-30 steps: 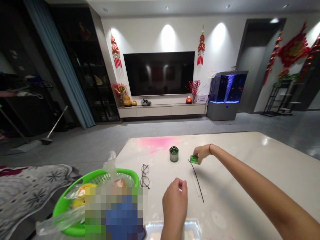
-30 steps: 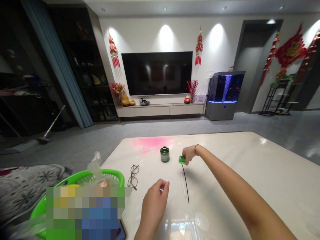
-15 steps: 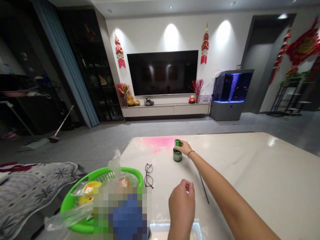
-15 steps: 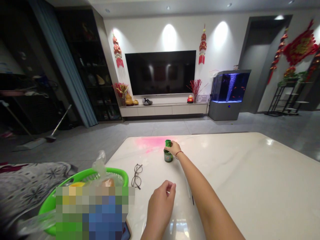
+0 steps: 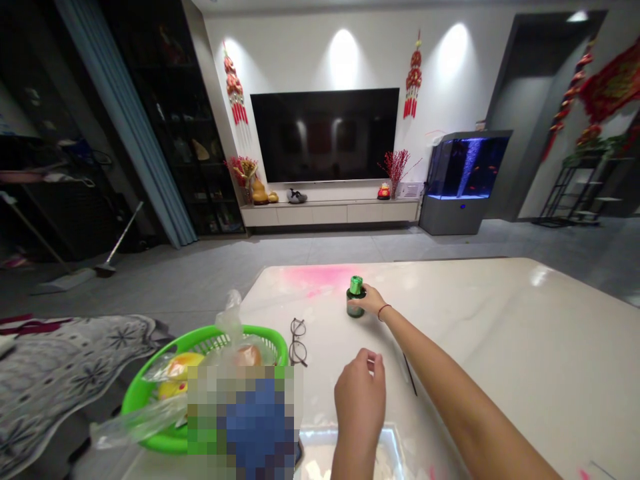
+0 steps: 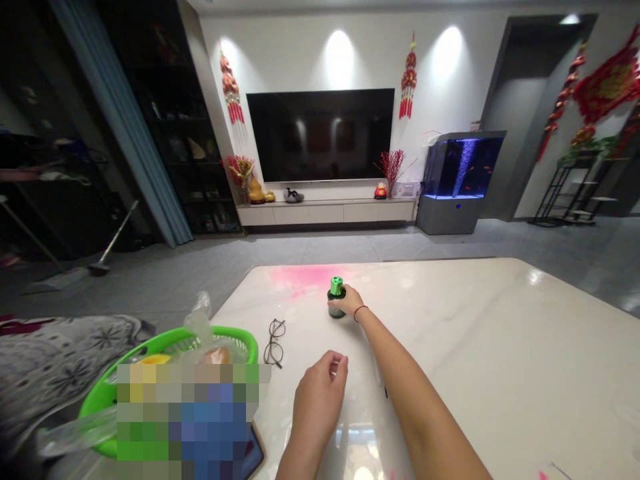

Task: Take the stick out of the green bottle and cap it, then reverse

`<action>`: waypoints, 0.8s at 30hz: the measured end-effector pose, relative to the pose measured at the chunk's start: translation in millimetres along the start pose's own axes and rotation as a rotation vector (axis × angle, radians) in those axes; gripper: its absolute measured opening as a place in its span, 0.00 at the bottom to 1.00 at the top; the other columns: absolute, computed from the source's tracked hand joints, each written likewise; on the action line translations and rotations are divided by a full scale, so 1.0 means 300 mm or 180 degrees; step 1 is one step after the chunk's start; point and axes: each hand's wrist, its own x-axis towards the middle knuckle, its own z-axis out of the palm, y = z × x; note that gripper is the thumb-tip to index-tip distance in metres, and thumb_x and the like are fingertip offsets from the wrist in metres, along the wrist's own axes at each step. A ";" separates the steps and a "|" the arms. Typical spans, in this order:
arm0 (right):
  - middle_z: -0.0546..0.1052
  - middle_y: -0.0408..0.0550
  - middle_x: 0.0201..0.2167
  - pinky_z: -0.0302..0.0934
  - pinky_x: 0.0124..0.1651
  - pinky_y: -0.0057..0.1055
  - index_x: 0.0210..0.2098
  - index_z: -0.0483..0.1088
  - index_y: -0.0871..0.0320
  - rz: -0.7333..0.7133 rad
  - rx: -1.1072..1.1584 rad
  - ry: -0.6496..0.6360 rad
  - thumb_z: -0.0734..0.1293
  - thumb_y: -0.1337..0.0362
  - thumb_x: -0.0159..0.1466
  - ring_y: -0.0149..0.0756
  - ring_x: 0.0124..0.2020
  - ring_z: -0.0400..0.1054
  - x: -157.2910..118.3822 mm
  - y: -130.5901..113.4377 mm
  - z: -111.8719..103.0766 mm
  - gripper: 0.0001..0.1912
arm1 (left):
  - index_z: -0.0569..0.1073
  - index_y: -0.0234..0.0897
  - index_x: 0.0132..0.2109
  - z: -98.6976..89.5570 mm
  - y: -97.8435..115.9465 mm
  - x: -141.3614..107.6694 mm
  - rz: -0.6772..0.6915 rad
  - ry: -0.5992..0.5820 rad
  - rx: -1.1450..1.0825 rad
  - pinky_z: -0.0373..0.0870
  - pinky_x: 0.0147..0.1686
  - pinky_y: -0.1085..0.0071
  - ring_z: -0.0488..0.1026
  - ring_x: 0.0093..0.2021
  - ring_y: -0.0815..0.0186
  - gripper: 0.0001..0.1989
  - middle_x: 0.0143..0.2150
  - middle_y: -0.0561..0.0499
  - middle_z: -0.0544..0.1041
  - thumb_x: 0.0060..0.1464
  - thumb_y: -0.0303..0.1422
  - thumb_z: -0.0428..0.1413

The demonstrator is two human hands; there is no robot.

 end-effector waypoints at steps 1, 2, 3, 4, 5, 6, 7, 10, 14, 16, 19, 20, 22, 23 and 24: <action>0.74 0.50 0.35 0.61 0.39 0.33 0.37 0.67 0.61 -0.0021 -0.0010 -0.0039 0.73 0.61 0.40 0.38 0.35 0.67 -0.016 -0.002 -0.005 0.25 | 0.70 0.43 0.37 0.001 -0.004 0.003 -0.0015 0.0000 0.0003 0.57 0.30 0.74 0.71 0.33 0.67 0.12 0.34 0.53 0.77 0.54 0.38 0.43; 0.74 0.49 0.34 0.60 0.39 0.32 0.37 0.67 0.61 -0.0046 -0.0019 -0.0088 0.73 0.61 0.40 0.37 0.35 0.67 -0.036 -0.005 -0.011 0.25 | 0.70 0.43 0.38 0.002 -0.008 0.007 -0.0029 0.0003 0.0007 0.57 0.30 0.74 0.71 0.33 0.67 0.12 0.34 0.52 0.77 0.55 0.38 0.43; 0.74 0.48 0.33 0.60 0.38 0.31 0.36 0.68 0.61 -0.0072 -0.0026 -0.0143 0.73 0.61 0.39 0.37 0.34 0.67 -0.059 -0.008 -0.019 0.25 | 0.69 0.42 0.40 0.004 -0.012 0.011 -0.0043 0.0010 0.0015 0.58 0.31 0.74 0.71 0.34 0.67 0.13 0.35 0.52 0.77 0.55 0.38 0.43; 0.74 0.47 0.32 0.60 0.37 0.30 0.35 0.68 0.61 -0.0107 -0.0044 -0.0211 0.73 0.60 0.39 0.36 0.33 0.67 -0.087 -0.012 -0.028 0.25 | 0.69 0.42 0.43 0.007 -0.017 0.014 -0.0052 0.0019 0.0021 0.58 0.31 0.74 0.71 0.35 0.66 0.13 0.36 0.51 0.76 0.54 0.38 0.43; 0.74 0.46 0.31 0.60 0.36 0.29 0.35 0.69 0.60 -0.0142 -0.0067 -0.0279 0.73 0.60 0.38 0.35 0.32 0.67 -0.118 -0.016 -0.038 0.24 | 0.67 0.41 0.45 0.010 -0.021 0.018 -0.0053 0.0030 0.0028 0.59 0.33 0.73 0.71 0.37 0.66 0.14 0.38 0.51 0.76 0.54 0.37 0.43; 0.74 0.45 0.29 0.60 0.35 0.29 0.33 0.69 0.60 -0.0176 -0.0100 -0.0349 0.74 0.60 0.38 0.34 0.31 0.66 -0.152 -0.021 -0.049 0.23 | 0.66 0.41 0.47 0.012 -0.025 0.021 -0.0045 0.0047 0.0046 0.59 0.34 0.73 0.71 0.40 0.65 0.15 0.40 0.50 0.75 0.54 0.37 0.44; 0.74 0.44 0.28 0.59 0.33 0.28 0.32 0.69 0.60 -0.0249 -0.0168 -0.0460 0.73 0.59 0.38 0.33 0.30 0.65 -0.187 -0.026 -0.062 0.22 | 0.65 0.40 0.49 0.014 -0.030 0.024 -0.0027 0.0079 0.0080 0.60 0.36 0.73 0.70 0.43 0.65 0.16 0.43 0.49 0.74 0.54 0.36 0.44; 0.73 0.43 0.26 0.58 0.30 0.27 0.30 0.70 0.61 -0.0286 -0.0116 -0.0599 0.74 0.58 0.38 0.32 0.28 0.64 -0.292 -0.048 -0.108 0.22 | 0.60 0.37 0.55 0.019 -0.044 0.026 0.0007 0.0178 0.0254 0.58 0.44 0.71 0.65 0.51 0.61 0.23 0.52 0.44 0.69 0.50 0.32 0.48; 0.74 0.44 0.26 0.59 0.30 0.29 0.30 0.69 0.61 -0.0050 0.0459 -0.0692 0.74 0.59 0.39 0.33 0.27 0.65 -0.408 -0.097 -0.176 0.20 | 0.52 0.32 0.60 0.039 -0.065 0.021 -0.0388 -0.0074 0.0263 0.57 0.48 0.65 0.61 0.55 0.53 0.34 0.57 0.37 0.62 0.45 0.30 0.52; 0.74 0.44 0.27 0.60 0.32 0.30 0.30 0.69 0.61 -0.0003 0.0772 -0.0727 0.74 0.61 0.39 0.34 0.29 0.66 -0.455 -0.129 -0.206 0.20 | 0.50 0.31 0.61 0.064 -0.075 0.023 -0.0544 -0.0246 0.0036 0.59 0.47 0.63 0.62 0.55 0.51 0.39 0.58 0.36 0.61 0.42 0.32 0.54; 0.74 0.45 0.30 0.62 0.36 0.32 0.32 0.68 0.60 0.0026 0.1215 -0.0818 0.73 0.63 0.40 0.36 0.32 0.68 -0.511 -0.183 -0.243 0.20 | 0.50 0.31 0.60 0.112 -0.084 0.039 -0.0456 -0.0259 -0.0610 0.62 0.44 0.67 0.65 0.52 0.56 0.42 0.55 0.36 0.64 0.38 0.32 0.58; 0.74 0.45 0.31 0.62 0.38 0.33 0.32 0.67 0.60 0.0030 0.1346 -0.0855 0.73 0.64 0.40 0.37 0.34 0.68 -0.524 -0.202 -0.254 0.20 | 0.50 0.31 0.59 0.127 -0.085 0.048 -0.0400 -0.0235 -0.0903 0.63 0.43 0.69 0.68 0.49 0.58 0.42 0.53 0.38 0.67 0.37 0.31 0.59; 0.75 0.45 0.32 0.62 0.40 0.34 0.32 0.67 0.60 0.0010 0.1493 -0.0956 0.74 0.65 0.40 0.38 0.36 0.68 -0.544 -0.237 -0.274 0.20 | 0.54 0.32 0.57 0.149 -0.082 0.065 -0.0150 -0.0175 -0.1469 0.65 0.39 0.72 0.71 0.43 0.63 0.39 0.46 0.44 0.72 0.36 0.27 0.59; 0.75 0.45 0.32 0.62 0.41 0.34 0.32 0.67 0.60 -0.0017 0.1522 -0.0975 0.74 0.66 0.40 0.38 0.37 0.68 -0.549 -0.253 -0.283 0.20 | 0.58 0.33 0.54 0.155 -0.078 0.073 -0.0080 -0.0127 -0.1679 0.65 0.37 0.73 0.72 0.39 0.64 0.35 0.42 0.46 0.74 0.35 0.26 0.59; 0.75 0.45 0.33 0.61 0.42 0.35 0.32 0.68 0.60 -0.0056 0.1544 -0.0972 0.74 0.66 0.40 0.38 0.37 0.68 -0.552 -0.265 -0.291 0.20 | 0.61 0.34 0.52 0.157 -0.074 0.080 -0.0041 -0.0077 -0.1825 0.66 0.35 0.74 0.73 0.36 0.65 0.32 0.39 0.48 0.75 0.35 0.25 0.59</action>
